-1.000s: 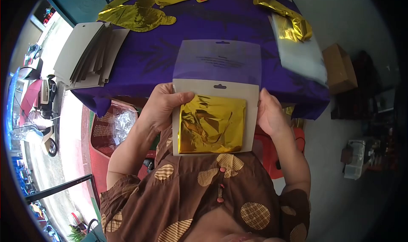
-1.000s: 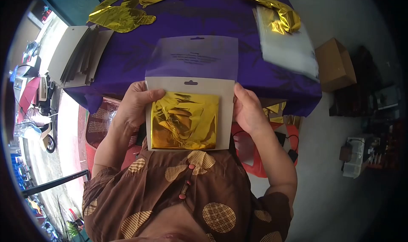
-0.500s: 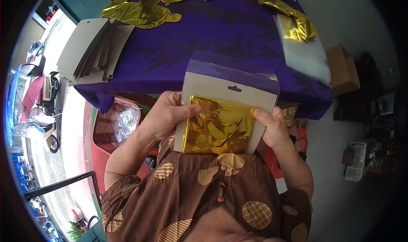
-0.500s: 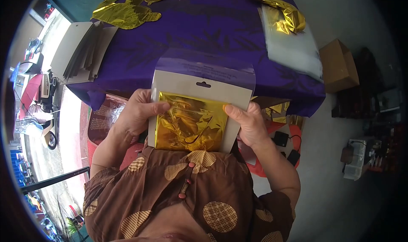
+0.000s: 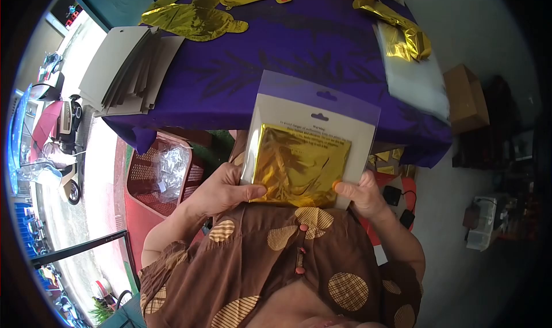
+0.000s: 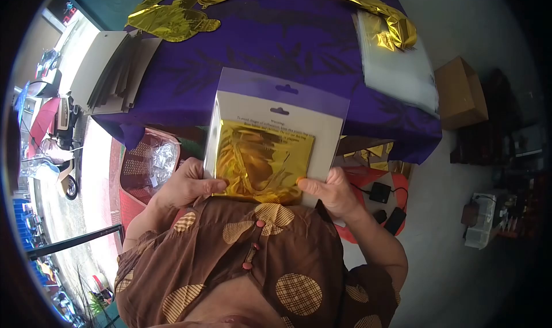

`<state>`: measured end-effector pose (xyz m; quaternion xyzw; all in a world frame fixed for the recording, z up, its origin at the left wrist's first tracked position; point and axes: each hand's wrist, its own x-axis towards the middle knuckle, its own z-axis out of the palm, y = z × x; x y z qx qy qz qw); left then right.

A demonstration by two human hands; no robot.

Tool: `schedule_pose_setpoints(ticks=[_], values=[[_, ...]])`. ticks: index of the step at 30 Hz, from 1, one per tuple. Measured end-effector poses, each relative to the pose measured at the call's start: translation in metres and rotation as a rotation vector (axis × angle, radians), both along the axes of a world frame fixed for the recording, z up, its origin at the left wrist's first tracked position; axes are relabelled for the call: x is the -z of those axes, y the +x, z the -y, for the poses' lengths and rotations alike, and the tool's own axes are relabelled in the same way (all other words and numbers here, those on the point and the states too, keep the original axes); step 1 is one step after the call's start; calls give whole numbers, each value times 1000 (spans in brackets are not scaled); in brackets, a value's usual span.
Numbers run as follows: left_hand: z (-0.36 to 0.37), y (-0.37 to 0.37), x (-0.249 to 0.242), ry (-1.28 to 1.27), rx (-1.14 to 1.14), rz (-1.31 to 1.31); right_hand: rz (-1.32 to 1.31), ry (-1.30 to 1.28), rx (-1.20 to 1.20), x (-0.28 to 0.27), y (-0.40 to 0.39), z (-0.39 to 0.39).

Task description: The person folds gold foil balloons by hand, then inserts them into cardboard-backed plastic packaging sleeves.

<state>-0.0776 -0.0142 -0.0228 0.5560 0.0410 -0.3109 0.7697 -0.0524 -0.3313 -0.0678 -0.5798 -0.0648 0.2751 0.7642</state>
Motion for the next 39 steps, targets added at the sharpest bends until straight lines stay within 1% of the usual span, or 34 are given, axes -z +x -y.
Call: schedule_pose_setpoints(ticks=[3, 4, 7, 8, 12, 13, 18, 22, 25, 28, 31, 32, 33, 35, 38, 39], values=[[0, 15, -3, -60, 18, 0, 66, -7, 63, -16, 21, 0], [4, 22, -7, -70, -36, 41, 91, 2, 85, -21, 28, 0], [11, 44, -13, -242, -90, 95, -6, 486, 51, -44, 44, -10], [16, 50, -13, -267, -134, 91, -24, 572, -15, -28, 51, 1], [27, 68, 0, -261, -227, 83, 24, 418, 5, -12, 43, -13], [29, 68, 4, -238, -222, 72, -20, 224, 46, -11, 42, -15], [34, 62, 17, -160, -210, 29, -79, 243, 35, 6, 37, -34], [30, 59, 19, -139, -218, 25, -82, 281, 97, 12, 38, -45], [21, 53, 5, 79, -215, 44, -47, 271, 135, 18, 39, -50], [13, 37, 4, 1080, -195, 658, -21, 240, 172, 23, 40, -52], [22, 27, -4, 1218, -422, 933, -60, 257, 161, 17, 41, -54], [24, 27, -5, 1178, -430, 1003, -94, 270, 163, 9, 41, -58], [27, 31, -9, 1194, -397, 1100, -127, 284, 163, 3, 41, -62], [33, 45, -19, 1217, -325, 1302, -157, 360, 136, 9, 41, -64], [42, 56, -21, 1197, -77, 1342, -127, 410, 154, 10, 41, -67], [45, 60, -21, 1206, -40, 1357, -106, 416, 167, 10, 40, -68]])
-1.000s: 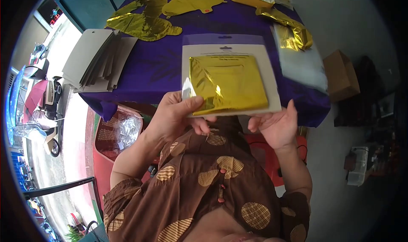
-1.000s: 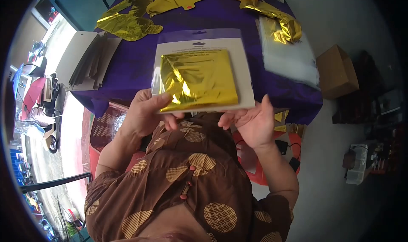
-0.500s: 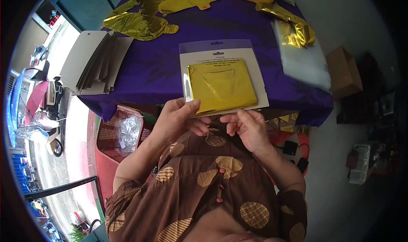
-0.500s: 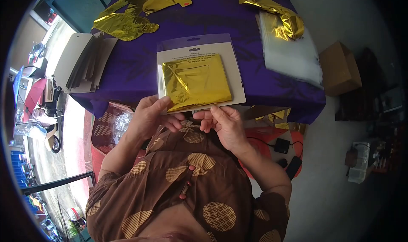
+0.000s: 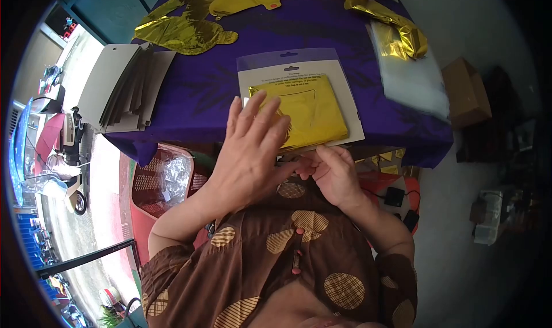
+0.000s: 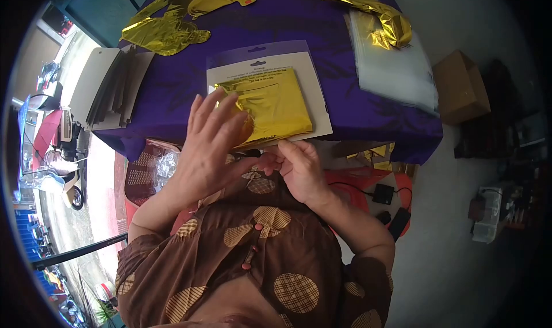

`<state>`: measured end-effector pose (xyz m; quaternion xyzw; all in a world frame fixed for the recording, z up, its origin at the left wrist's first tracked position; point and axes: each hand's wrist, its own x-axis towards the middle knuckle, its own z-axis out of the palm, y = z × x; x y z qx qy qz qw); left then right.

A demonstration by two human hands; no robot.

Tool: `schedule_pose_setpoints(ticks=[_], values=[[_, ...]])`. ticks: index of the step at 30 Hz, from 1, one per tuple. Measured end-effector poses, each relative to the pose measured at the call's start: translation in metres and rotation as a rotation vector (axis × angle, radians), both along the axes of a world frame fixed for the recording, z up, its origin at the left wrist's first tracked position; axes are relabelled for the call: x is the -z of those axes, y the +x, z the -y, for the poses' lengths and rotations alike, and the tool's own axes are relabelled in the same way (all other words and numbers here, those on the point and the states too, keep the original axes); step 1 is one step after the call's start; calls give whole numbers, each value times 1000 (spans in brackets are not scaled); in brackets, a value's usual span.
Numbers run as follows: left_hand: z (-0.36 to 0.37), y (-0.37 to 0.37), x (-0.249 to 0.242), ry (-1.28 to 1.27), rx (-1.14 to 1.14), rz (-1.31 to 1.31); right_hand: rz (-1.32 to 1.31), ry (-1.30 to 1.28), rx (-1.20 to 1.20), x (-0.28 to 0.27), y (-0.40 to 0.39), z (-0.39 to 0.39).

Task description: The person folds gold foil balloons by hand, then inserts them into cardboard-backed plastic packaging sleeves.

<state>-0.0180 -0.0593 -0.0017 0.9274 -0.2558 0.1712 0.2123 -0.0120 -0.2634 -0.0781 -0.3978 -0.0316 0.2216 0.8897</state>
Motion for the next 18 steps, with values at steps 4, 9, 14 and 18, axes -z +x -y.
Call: schedule_pose_setpoints(ticks=[4, 9, 14, 18], values=[[12, 10, 3, 76, 65, 7, 25, -36, 58, -4, -2, 3], [16, 14, 3, 63, 107, 9, 57, -137, 119, 1, -4, 7], [16, 15, 8, 47, 107, 20, 31, -148, 60, 5, 1, 9], [13, 17, 13, 32, 118, 22, 91, -173, -11, 10, -1, 9]])
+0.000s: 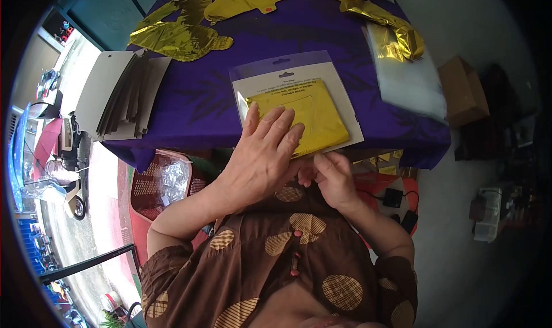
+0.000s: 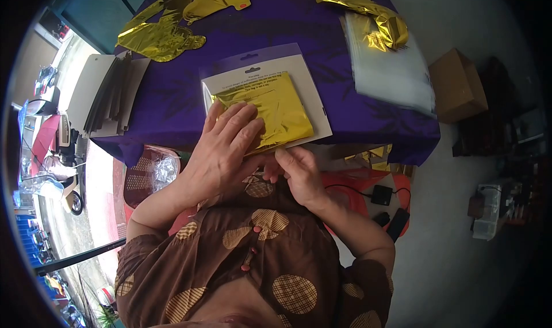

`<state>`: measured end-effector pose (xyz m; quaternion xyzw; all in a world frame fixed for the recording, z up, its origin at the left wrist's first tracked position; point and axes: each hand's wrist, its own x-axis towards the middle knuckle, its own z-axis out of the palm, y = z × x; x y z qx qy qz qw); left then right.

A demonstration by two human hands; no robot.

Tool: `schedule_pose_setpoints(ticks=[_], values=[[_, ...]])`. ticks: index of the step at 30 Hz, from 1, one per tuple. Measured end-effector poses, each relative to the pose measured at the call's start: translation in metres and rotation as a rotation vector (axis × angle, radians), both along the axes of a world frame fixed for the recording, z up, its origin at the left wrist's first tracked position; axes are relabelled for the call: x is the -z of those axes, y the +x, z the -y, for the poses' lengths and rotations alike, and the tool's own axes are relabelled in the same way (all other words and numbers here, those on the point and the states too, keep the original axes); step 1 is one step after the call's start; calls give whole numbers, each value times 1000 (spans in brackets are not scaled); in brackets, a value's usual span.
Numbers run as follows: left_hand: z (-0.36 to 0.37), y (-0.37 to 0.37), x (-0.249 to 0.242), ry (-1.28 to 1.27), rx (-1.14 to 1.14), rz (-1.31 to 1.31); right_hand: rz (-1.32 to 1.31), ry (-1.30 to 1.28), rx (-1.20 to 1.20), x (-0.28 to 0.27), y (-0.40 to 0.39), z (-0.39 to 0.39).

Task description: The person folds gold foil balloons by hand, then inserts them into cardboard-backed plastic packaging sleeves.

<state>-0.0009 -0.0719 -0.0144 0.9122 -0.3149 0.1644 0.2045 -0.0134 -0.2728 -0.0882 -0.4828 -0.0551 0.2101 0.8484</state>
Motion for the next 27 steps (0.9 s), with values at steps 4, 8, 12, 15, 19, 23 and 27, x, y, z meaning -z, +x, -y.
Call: schedule_pose_setpoints(ticks=[4, 8, 12, 15, 19, 23, 27], values=[[-2, 5, -1, -28, 43, 0, -5, 115, -21, 2, 0, -3], [-1, 8, -2, -32, 66, -5, 17, 215, -21, 3, 0, -3], [0, 11, -11, -52, 82, -27, 69, 225, -18, -7, 0, -4], [0, 13, -12, -41, 87, -30, 62, 186, 46, -7, 2, -8], [1, 13, -11, -11, 80, -6, 12, 140, 59, -8, 3, -11], [1, 13, -11, -14, 89, -2, -60, 99, 68, -13, 5, -15], [1, 12, -9, -2, 90, 17, -109, 135, -3, -9, 8, -13]])
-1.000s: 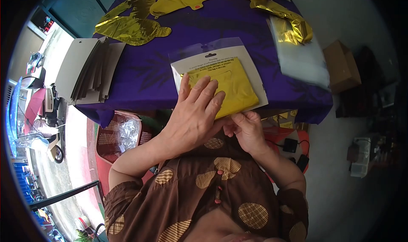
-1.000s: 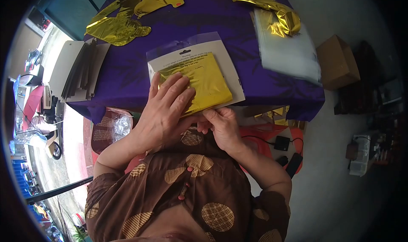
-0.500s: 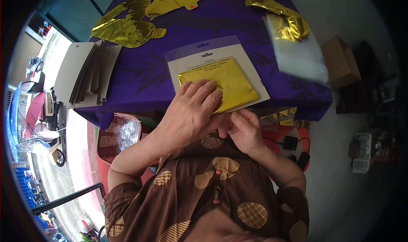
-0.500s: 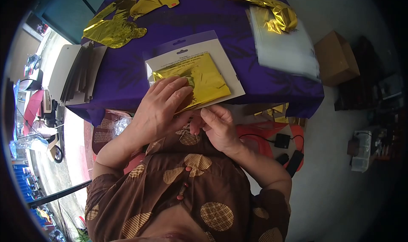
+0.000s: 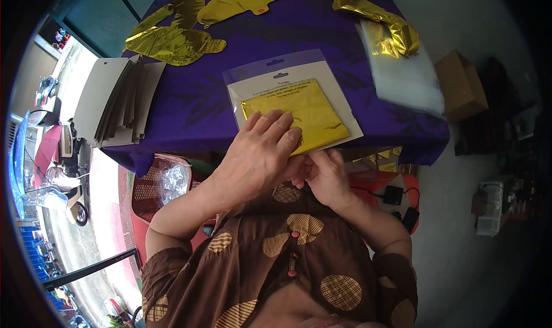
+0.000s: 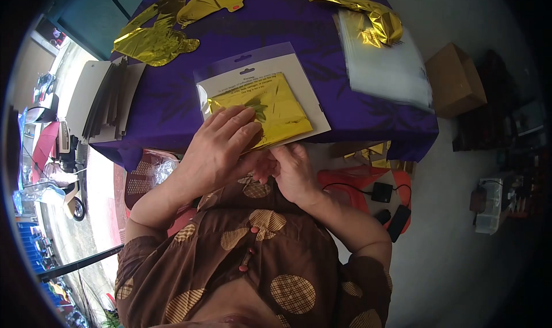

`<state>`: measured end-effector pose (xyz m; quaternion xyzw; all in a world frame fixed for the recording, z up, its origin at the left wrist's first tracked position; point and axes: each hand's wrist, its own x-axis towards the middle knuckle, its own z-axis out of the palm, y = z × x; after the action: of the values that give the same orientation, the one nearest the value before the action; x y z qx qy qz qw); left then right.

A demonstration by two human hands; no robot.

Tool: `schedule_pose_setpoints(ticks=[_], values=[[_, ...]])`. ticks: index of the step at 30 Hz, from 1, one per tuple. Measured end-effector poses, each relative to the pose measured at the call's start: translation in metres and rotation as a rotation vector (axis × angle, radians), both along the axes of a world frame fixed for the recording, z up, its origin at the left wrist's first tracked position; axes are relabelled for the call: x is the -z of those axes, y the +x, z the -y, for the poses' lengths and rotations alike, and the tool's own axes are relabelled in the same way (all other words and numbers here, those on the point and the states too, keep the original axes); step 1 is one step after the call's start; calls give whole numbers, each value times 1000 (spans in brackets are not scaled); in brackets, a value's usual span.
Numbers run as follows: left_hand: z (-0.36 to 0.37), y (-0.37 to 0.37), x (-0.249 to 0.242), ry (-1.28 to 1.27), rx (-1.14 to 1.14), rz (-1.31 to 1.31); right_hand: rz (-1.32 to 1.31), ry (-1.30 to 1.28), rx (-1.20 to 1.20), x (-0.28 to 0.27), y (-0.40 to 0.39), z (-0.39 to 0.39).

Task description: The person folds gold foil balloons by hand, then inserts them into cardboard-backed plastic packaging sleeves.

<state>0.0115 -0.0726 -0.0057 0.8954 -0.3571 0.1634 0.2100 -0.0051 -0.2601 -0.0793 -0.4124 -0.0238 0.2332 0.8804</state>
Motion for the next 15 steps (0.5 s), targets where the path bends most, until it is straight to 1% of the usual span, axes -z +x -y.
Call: schedule_pose_setpoints(ticks=[3, 7, 9, 12, 15], values=[[1, -1, 4, 6, -10, 14, -39, -9, -70, 6, -1, -1], [3, -7, 4, 100, -56, 34, 11, -140, -81, 12, 0, -4], [7, -10, 6, 77, -85, 26, 56, -181, -77, 13, 1, -4], [13, -11, 5, 74, -109, 9, 56, -216, -58, 13, 1, -4], [17, -8, 4, 85, -106, 1, -1, -165, -54, 16, 2, -3]])
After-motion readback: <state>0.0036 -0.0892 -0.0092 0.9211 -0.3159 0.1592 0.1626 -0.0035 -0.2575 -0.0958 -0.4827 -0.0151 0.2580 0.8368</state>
